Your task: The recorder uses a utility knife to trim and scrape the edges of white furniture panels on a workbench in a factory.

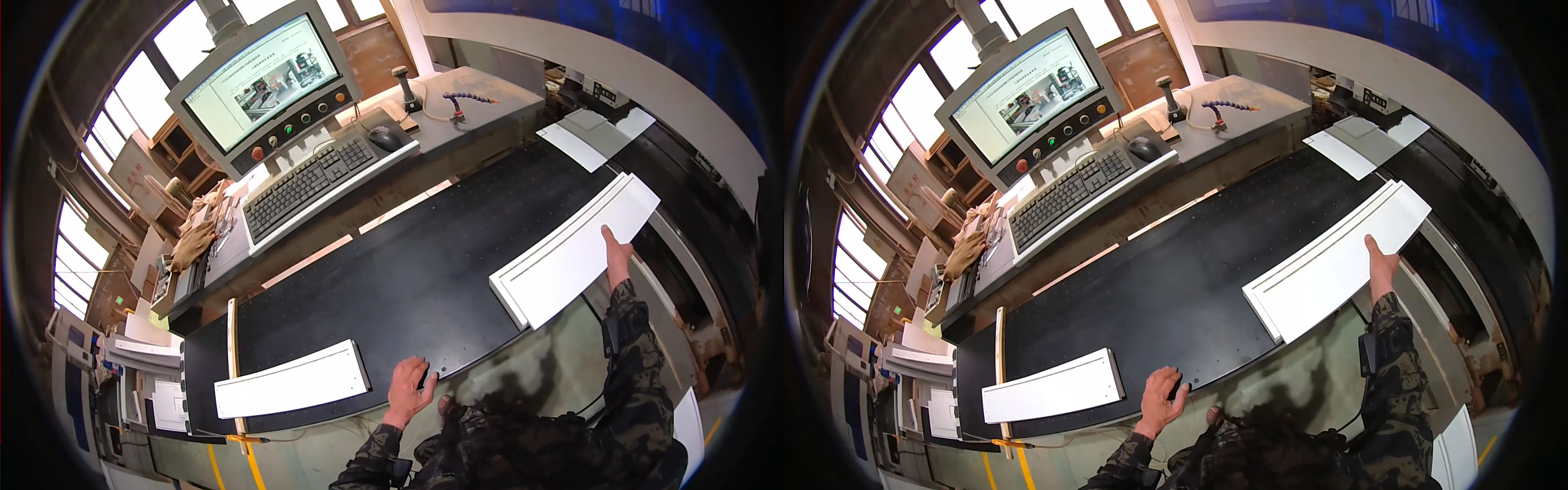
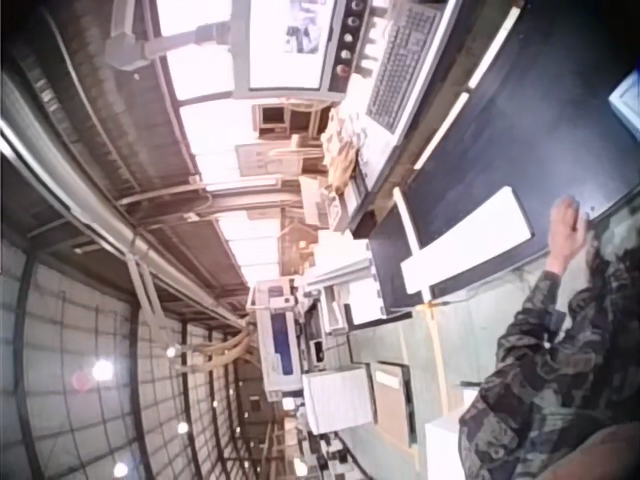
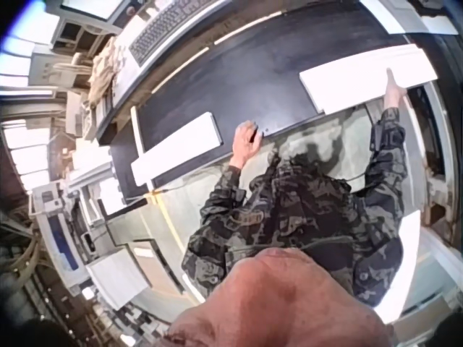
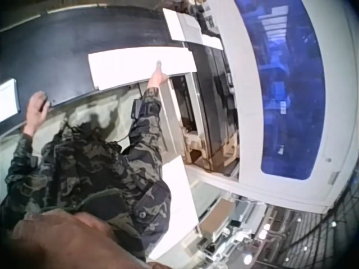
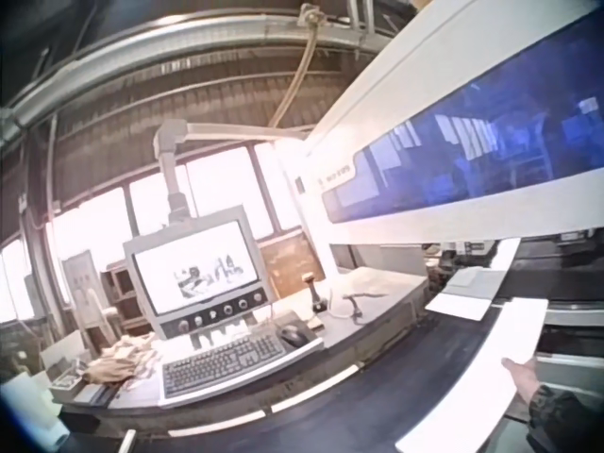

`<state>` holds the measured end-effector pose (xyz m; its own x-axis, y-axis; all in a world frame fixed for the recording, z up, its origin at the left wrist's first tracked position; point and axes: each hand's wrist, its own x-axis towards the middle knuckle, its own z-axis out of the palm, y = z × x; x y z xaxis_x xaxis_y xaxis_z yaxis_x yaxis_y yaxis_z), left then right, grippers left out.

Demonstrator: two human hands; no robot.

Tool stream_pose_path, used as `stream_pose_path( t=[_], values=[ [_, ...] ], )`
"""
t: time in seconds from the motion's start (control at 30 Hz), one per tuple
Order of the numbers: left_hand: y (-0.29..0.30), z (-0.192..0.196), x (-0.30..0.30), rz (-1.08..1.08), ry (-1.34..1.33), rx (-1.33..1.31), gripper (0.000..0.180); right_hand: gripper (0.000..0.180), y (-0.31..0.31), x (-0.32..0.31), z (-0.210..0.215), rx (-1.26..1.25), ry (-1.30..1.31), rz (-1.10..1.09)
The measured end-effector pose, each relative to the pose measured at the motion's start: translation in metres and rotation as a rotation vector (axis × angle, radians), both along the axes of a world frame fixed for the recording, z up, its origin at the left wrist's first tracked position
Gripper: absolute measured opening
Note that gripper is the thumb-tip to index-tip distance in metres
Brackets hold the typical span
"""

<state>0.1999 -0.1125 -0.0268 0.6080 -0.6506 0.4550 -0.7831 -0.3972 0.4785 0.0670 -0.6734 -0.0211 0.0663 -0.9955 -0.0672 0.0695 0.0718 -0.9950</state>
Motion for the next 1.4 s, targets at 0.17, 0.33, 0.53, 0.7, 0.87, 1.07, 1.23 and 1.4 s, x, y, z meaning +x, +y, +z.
stream_pose_path(
  t=[0.17,0.33,0.53,0.7,0.87,1.07,1.23,1.4],
  values=[
    [-0.001,0.000,-0.002,0.012,-0.002,0.005,0.028,0.060,0.002,-0.001,-0.003,-0.069,-0.014,0.015],
    [0.000,-0.001,-0.003,0.020,0.007,-0.009,0.027,0.060,0.006,-0.002,0.001,-0.139,0.008,0.006],
    [-0.001,-0.001,-0.003,0.025,0.017,-0.013,0.027,0.058,0.009,-0.001,0.006,-0.096,0.028,0.006],
    [-0.001,-0.001,-0.002,0.017,0.022,-0.003,0.027,0.062,0.006,-0.004,0.002,-0.120,0.009,0.032],
    [0.000,-0.002,-0.003,0.015,0.024,-0.006,0.027,0.061,0.007,-0.004,0.002,-0.116,0.016,0.030],
    [-0.001,0.001,-0.003,0.009,0.009,0.003,0.028,0.059,0.010,-0.004,0.005,-0.145,-0.016,0.026],
    [-0.001,0.000,0.000,-0.003,0.014,-0.001,0.028,0.057,0.012,-0.003,0.009,-0.092,-0.016,0.036],
    [0.000,-0.001,-0.001,0.009,0.008,0.011,0.027,0.059,0.009,-0.002,0.002,-0.144,-0.008,0.011]
  ],
)
